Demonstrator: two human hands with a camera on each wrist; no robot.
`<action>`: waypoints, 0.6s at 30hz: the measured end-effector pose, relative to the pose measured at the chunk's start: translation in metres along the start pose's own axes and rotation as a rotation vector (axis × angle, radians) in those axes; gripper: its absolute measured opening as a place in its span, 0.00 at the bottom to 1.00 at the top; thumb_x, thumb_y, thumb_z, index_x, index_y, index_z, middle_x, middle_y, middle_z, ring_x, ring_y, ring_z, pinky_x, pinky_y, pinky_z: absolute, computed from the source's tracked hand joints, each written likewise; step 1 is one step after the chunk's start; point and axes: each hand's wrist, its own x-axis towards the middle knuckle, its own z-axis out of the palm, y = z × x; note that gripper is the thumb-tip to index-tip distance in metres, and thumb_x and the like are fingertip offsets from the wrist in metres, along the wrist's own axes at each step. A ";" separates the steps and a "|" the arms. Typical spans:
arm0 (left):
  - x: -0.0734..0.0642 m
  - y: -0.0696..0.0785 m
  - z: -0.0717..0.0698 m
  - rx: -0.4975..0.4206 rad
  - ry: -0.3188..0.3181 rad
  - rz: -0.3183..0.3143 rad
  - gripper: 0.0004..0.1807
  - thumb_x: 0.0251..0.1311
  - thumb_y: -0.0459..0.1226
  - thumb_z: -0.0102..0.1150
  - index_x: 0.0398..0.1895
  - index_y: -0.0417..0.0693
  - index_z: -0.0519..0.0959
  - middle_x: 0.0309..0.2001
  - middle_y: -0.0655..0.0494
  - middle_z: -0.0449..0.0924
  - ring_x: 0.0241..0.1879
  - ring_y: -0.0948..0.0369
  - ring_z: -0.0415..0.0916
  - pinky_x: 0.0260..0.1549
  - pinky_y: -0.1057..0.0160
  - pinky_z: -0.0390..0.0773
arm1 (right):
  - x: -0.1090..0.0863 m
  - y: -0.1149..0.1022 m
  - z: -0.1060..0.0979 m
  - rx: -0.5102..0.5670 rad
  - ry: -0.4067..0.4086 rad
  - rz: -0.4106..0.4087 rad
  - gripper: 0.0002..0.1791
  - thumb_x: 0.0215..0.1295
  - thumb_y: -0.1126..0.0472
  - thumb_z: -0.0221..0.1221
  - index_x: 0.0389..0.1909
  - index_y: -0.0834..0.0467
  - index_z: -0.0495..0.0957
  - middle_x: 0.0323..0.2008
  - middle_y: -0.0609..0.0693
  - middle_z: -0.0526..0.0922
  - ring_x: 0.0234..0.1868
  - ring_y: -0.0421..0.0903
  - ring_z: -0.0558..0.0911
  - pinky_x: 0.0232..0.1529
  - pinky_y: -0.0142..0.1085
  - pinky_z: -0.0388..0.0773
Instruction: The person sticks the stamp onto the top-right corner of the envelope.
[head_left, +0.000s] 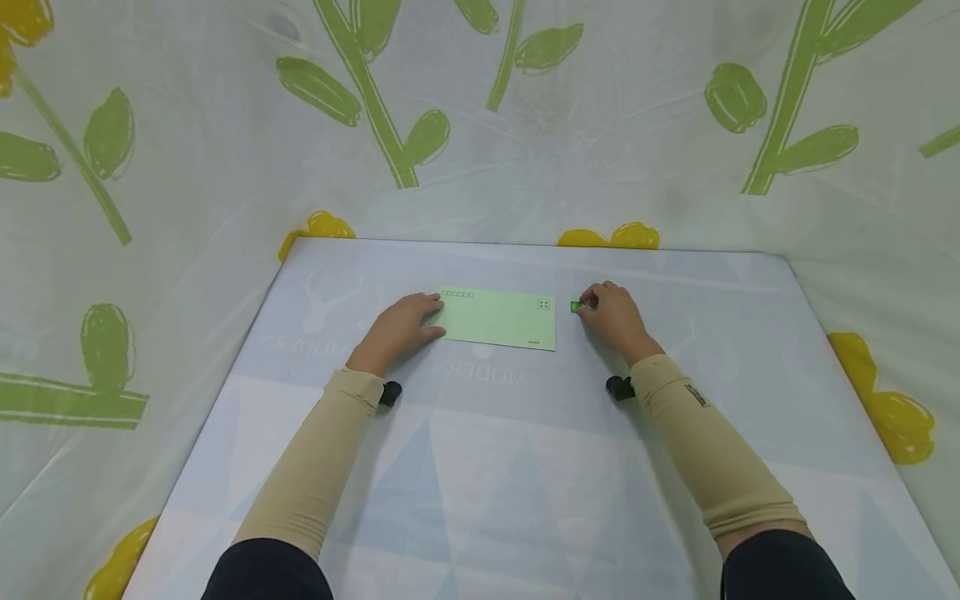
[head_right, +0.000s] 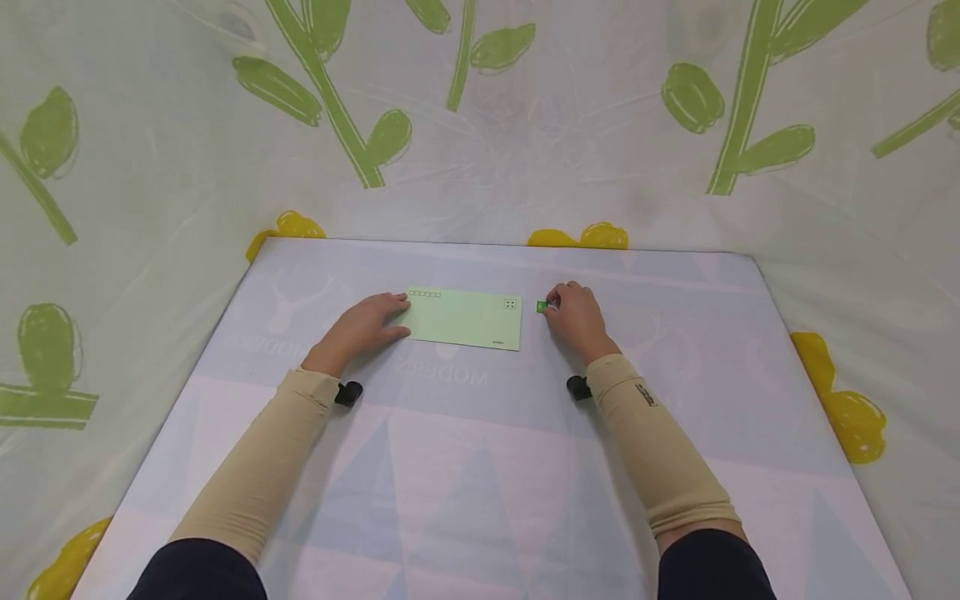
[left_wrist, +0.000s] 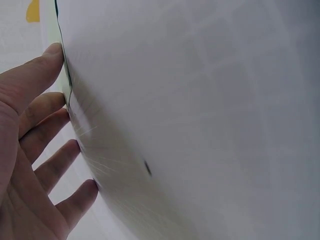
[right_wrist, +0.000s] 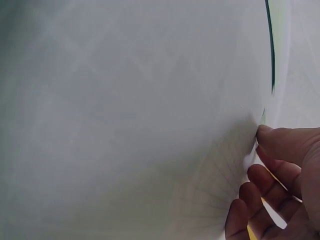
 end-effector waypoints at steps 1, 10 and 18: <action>0.000 0.000 0.000 -0.001 0.001 -0.001 0.35 0.68 0.46 0.65 0.74 0.45 0.68 0.77 0.53 0.62 0.77 0.50 0.54 0.77 0.50 0.56 | 0.001 0.000 0.000 -0.007 -0.001 -0.001 0.13 0.71 0.63 0.62 0.52 0.65 0.79 0.46 0.60 0.77 0.49 0.57 0.74 0.55 0.50 0.77; 0.001 0.000 0.002 0.002 0.011 0.001 0.34 0.68 0.46 0.65 0.74 0.45 0.69 0.77 0.53 0.63 0.77 0.50 0.55 0.77 0.50 0.57 | 0.002 0.001 0.000 -0.002 -0.018 0.001 0.12 0.72 0.62 0.61 0.50 0.65 0.79 0.46 0.60 0.76 0.49 0.57 0.73 0.55 0.50 0.76; 0.002 0.000 0.002 0.004 0.007 -0.008 0.35 0.68 0.46 0.65 0.74 0.45 0.68 0.77 0.53 0.62 0.77 0.50 0.55 0.77 0.49 0.56 | 0.001 0.001 0.001 0.009 -0.014 0.006 0.11 0.72 0.63 0.60 0.49 0.65 0.79 0.44 0.59 0.77 0.48 0.56 0.72 0.52 0.49 0.76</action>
